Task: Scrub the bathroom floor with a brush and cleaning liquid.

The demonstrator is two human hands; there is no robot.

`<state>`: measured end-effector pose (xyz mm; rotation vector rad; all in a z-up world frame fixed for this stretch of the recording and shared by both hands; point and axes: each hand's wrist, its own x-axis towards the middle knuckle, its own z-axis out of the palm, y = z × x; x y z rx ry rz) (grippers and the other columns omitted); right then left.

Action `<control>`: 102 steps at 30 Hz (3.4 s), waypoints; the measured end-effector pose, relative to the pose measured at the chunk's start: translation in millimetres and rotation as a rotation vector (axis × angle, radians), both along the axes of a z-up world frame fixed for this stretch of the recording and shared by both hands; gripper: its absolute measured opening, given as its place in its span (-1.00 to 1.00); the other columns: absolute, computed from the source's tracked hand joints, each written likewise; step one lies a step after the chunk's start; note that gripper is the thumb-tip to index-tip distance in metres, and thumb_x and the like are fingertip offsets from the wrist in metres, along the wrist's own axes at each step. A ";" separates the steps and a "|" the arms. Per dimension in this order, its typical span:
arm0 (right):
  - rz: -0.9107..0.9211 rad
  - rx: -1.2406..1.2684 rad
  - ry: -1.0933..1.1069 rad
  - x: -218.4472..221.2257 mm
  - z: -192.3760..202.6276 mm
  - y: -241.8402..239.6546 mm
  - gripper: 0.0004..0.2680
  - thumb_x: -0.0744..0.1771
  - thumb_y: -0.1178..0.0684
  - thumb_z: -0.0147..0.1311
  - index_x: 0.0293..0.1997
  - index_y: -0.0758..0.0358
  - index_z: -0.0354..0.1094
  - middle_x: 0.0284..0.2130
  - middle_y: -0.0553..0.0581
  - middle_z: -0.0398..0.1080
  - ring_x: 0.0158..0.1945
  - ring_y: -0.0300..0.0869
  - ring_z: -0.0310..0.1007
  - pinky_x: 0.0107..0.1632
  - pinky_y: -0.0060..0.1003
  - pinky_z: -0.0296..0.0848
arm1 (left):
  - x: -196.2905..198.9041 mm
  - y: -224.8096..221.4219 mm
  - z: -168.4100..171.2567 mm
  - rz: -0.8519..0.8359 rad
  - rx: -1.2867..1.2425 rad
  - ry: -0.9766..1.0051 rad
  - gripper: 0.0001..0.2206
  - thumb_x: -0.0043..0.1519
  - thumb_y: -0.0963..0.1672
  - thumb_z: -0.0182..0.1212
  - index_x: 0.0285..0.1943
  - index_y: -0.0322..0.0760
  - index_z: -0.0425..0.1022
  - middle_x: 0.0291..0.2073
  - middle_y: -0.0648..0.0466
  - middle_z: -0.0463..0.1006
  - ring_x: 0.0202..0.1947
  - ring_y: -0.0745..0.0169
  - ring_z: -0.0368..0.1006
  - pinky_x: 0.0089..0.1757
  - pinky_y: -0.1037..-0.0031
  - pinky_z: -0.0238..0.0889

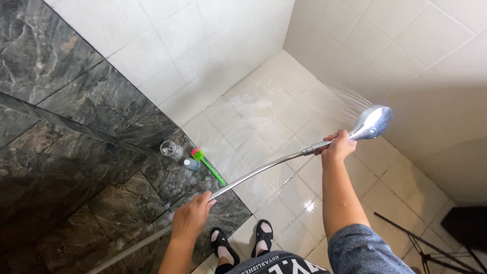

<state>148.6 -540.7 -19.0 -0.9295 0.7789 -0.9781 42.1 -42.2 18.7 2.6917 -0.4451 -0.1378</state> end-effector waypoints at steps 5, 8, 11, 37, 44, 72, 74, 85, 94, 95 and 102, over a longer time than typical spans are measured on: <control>0.093 0.017 0.051 19.0 2.9 16.5 -0.91 0.31 0.25 0.01 -0.23 0.37 0.15 -0.59 0.12 0.25 -0.65 -0.14 0.33 -0.60 -0.19 0.43 | 3.5 12.7 7.3 0.049 0.034 0.026 -0.79 0.31 0.03 0.04 -0.06 -0.07 0.34 -0.28 0.02 0.61 -0.44 -0.27 0.52 -0.44 -0.03 0.33; 0.162 0.030 0.112 22.4 29.9 33.0 -0.88 0.32 0.21 0.02 -0.19 0.36 0.11 -0.57 0.11 0.25 -0.65 -0.14 0.33 -0.64 -0.21 0.35 | 9.0 16.7 15.6 0.078 0.093 0.051 -0.78 0.34 0.04 0.02 -0.01 -0.06 0.33 -0.34 0.02 0.60 -0.44 -0.16 0.56 -0.44 0.06 0.37; 0.191 0.062 0.243 17.4 58.1 45.9 -0.83 0.33 0.16 0.03 -0.13 0.32 0.06 -0.55 0.10 0.26 -0.64 -0.15 0.37 -0.70 -0.22 0.16 | 11.2 16.0 17.4 0.073 0.028 -0.016 -0.80 0.32 0.02 0.06 -0.06 -0.08 0.33 -0.33 0.05 0.63 -0.43 -0.17 0.55 -0.44 0.05 0.36; 0.150 -0.092 -0.050 -202.2 53.7 -82.9 -0.93 0.40 0.19 0.12 -0.16 0.36 0.31 -0.41 0.16 0.41 -0.40 -0.09 0.54 -0.29 -0.14 0.62 | -156.4 292.4 -67.2 0.205 0.295 0.254 -0.50 0.17 0.23 0.15 -0.21 -0.22 0.46 -0.26 -0.09 0.58 -0.20 -0.29 0.49 -0.24 0.03 0.36; 0.291 -0.272 0.439 -367.4 -23.1 14.3 -0.83 0.44 0.06 0.14 -0.06 0.41 0.32 -0.39 0.18 0.50 -0.37 -0.09 0.54 -0.43 -0.17 0.51 | -164.3 324.2 -104.9 0.223 0.007 0.340 -0.54 0.30 0.18 -0.09 -0.11 -0.22 0.36 -0.55 -0.12 0.55 -0.47 -0.20 0.53 -0.36 0.07 0.33; 0.014 0.340 0.236 -573.3 -164.8 152.5 -0.92 0.38 0.14 0.09 -0.17 0.32 0.29 -0.45 0.18 0.38 -0.39 -0.02 0.45 -0.33 0.01 0.53 | -290.9 324.7 -62.0 0.250 -0.734 0.384 -0.77 0.23 -0.07 0.30 -0.36 -0.30 0.42 -0.70 0.20 0.37 -0.69 0.46 0.28 -0.56 0.51 0.11; 0.064 0.396 0.234 -582.3 -165.8 148.8 -0.91 0.38 0.14 0.09 -0.19 0.32 0.27 -0.46 0.19 0.36 -0.40 0.00 0.44 -0.32 0.01 0.53 | -300.5 320.5 -53.3 0.253 -0.644 0.341 -0.78 0.22 -0.07 0.30 -0.36 -0.29 0.43 -0.71 0.18 0.40 -0.69 0.44 0.31 -0.55 0.49 0.13; 0.187 0.375 0.162 -596.8 -216.2 100.6 -0.94 0.35 0.25 0.08 -0.23 0.32 0.26 -0.47 0.18 0.31 -0.42 -0.04 0.38 -0.25 0.00 0.50 | -359.4 277.3 -18.0 0.391 -0.217 0.164 -0.72 0.09 0.01 0.32 -0.29 -0.27 0.52 -0.57 -0.09 0.53 -0.52 -0.12 0.49 -0.39 0.19 0.30; 0.288 0.324 0.180 -604.4 -182.4 94.1 -0.93 0.34 0.22 0.08 -0.23 0.34 0.25 -0.52 0.15 0.28 -0.47 -0.07 0.34 -0.32 -0.06 0.46 | -396.5 257.7 -29.6 0.381 -0.048 0.064 -0.72 0.06 0.07 0.29 -0.28 -0.12 0.57 -0.48 -0.04 0.62 -0.37 -0.23 0.55 -0.31 0.05 0.36; 0.285 0.319 0.181 -603.0 -172.2 96.4 -0.93 0.34 0.22 0.08 -0.23 0.34 0.25 -0.52 0.15 0.28 -0.47 -0.07 0.34 -0.32 -0.06 0.46 | -398.6 255.2 -26.8 0.379 -0.053 0.066 -0.72 0.06 0.07 0.29 -0.28 -0.12 0.57 -0.48 -0.04 0.62 -0.37 -0.23 0.55 -0.31 0.05 0.36; 0.175 0.312 0.220 -604.8 -149.2 93.1 -0.93 0.34 0.21 0.07 -0.23 0.35 0.24 -0.52 0.15 0.30 -0.47 -0.08 0.36 -0.34 -0.08 0.48 | -410.9 250.2 -16.6 0.440 0.043 0.128 -0.73 0.11 0.07 0.29 -0.20 -0.07 0.58 -0.47 -0.01 0.63 -0.35 -0.17 0.57 -0.31 0.09 0.36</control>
